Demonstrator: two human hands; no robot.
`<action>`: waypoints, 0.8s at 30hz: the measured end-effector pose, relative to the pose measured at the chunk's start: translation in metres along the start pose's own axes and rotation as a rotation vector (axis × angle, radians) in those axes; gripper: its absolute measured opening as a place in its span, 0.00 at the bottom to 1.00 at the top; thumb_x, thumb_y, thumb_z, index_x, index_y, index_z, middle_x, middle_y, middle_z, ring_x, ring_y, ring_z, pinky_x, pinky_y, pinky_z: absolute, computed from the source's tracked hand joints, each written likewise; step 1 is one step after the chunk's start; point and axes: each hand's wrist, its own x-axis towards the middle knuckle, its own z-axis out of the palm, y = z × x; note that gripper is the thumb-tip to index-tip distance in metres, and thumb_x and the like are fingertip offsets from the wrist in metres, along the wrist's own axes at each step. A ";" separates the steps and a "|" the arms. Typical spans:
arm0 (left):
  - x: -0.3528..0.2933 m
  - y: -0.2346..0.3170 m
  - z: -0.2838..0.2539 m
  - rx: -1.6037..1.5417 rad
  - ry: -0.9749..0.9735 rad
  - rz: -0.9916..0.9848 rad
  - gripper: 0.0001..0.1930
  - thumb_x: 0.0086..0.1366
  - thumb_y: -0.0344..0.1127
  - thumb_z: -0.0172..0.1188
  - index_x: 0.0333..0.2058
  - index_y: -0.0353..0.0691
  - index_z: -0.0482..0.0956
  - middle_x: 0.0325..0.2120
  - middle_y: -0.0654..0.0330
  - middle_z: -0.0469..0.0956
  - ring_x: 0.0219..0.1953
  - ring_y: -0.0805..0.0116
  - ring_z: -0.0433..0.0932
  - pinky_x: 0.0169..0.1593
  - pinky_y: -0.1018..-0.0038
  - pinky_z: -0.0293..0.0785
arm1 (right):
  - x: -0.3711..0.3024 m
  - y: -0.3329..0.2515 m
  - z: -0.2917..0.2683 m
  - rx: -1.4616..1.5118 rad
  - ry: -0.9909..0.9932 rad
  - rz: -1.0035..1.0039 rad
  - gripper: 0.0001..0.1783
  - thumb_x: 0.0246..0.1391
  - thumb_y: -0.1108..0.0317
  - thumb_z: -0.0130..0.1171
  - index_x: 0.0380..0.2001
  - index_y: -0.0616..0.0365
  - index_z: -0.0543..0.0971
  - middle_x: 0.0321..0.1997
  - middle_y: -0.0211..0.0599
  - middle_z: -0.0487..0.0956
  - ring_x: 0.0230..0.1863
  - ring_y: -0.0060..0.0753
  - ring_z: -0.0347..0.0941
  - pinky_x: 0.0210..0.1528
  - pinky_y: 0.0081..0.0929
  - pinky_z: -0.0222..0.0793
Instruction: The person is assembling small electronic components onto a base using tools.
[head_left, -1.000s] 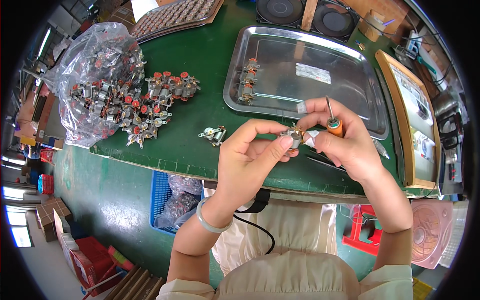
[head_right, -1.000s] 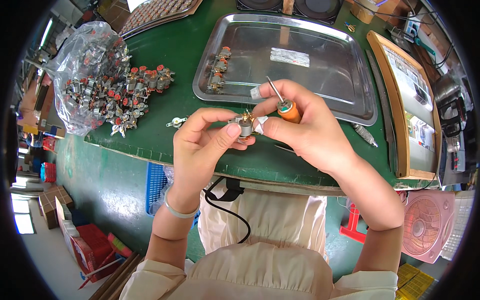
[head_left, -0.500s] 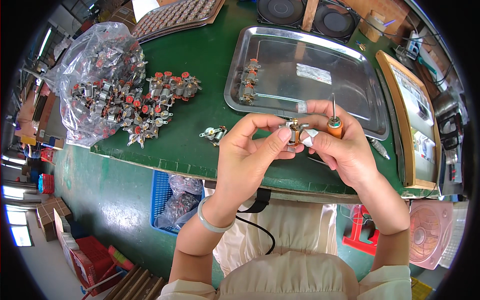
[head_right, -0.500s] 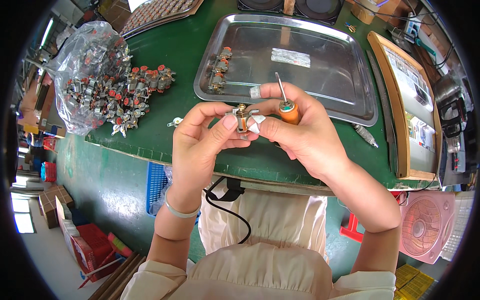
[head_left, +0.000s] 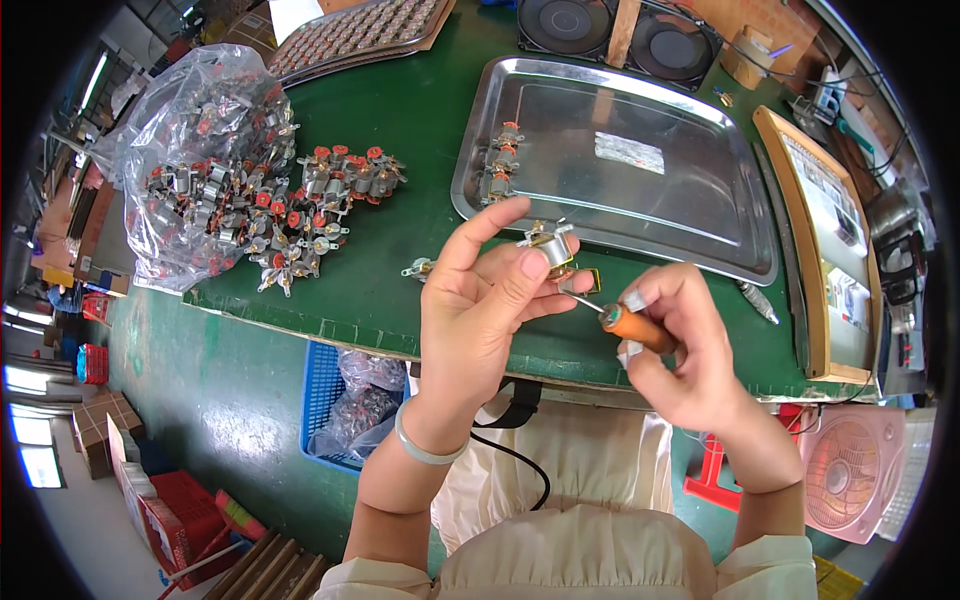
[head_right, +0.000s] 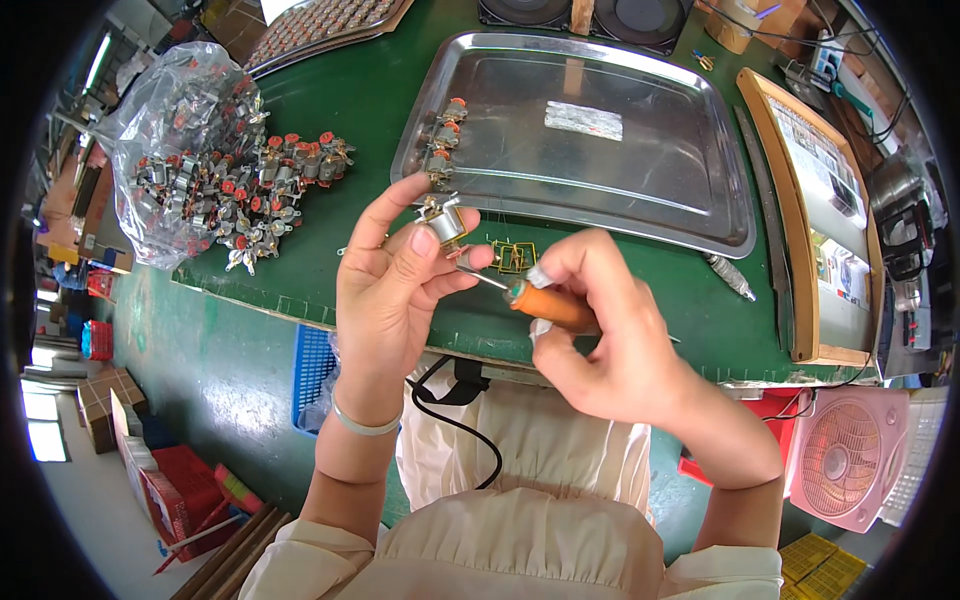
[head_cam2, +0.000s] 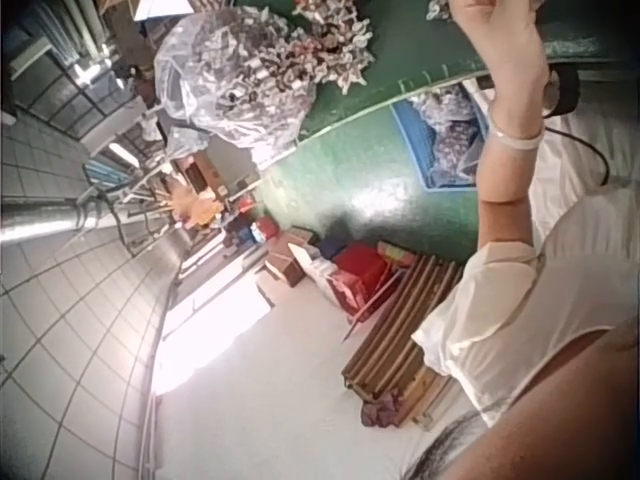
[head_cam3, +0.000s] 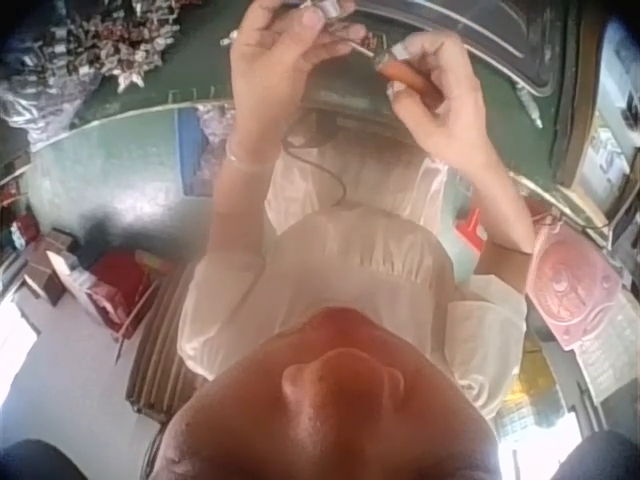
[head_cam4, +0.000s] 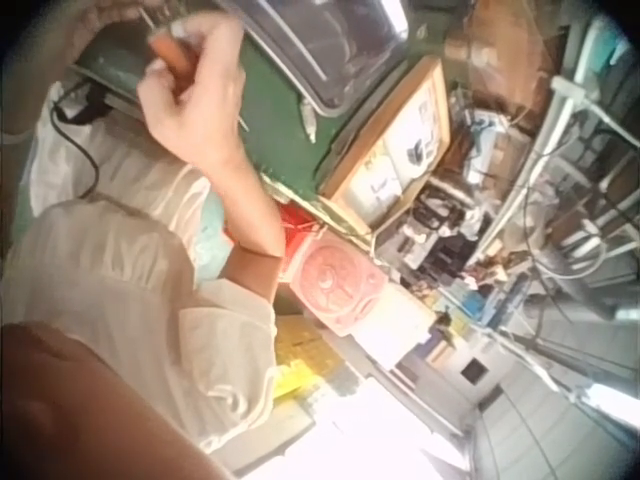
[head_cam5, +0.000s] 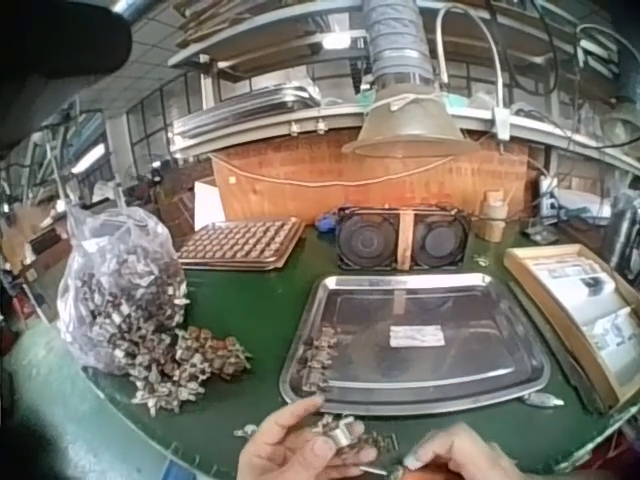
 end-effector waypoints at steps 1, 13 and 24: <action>0.000 -0.002 0.001 0.000 -0.003 0.000 0.20 0.61 0.32 0.50 0.51 0.35 0.61 0.38 0.48 0.74 0.35 0.61 0.78 0.34 0.76 0.78 | -0.004 0.003 0.005 -0.012 0.048 -0.027 0.17 0.37 0.83 0.46 0.36 0.63 0.62 0.29 0.37 0.65 0.28 0.23 0.66 0.33 0.17 0.63; -0.005 -0.011 -0.001 -0.111 0.074 -0.005 0.18 0.60 0.32 0.51 0.49 0.36 0.65 0.39 0.49 0.74 0.36 0.60 0.77 0.38 0.71 0.76 | -0.029 -0.005 -0.049 -0.661 0.428 0.139 0.16 0.35 0.81 0.52 0.34 0.61 0.70 0.24 0.31 0.60 0.21 0.21 0.56 0.24 0.17 0.55; -0.003 -0.020 0.019 -0.070 0.010 -0.042 0.19 0.59 0.32 0.54 0.49 0.35 0.66 0.38 0.50 0.75 0.36 0.63 0.76 0.39 0.72 0.74 | -0.055 0.001 -0.088 -0.929 0.277 0.162 0.10 0.39 0.80 0.57 0.29 0.64 0.70 0.26 0.43 0.69 0.27 0.45 0.68 0.28 0.30 0.64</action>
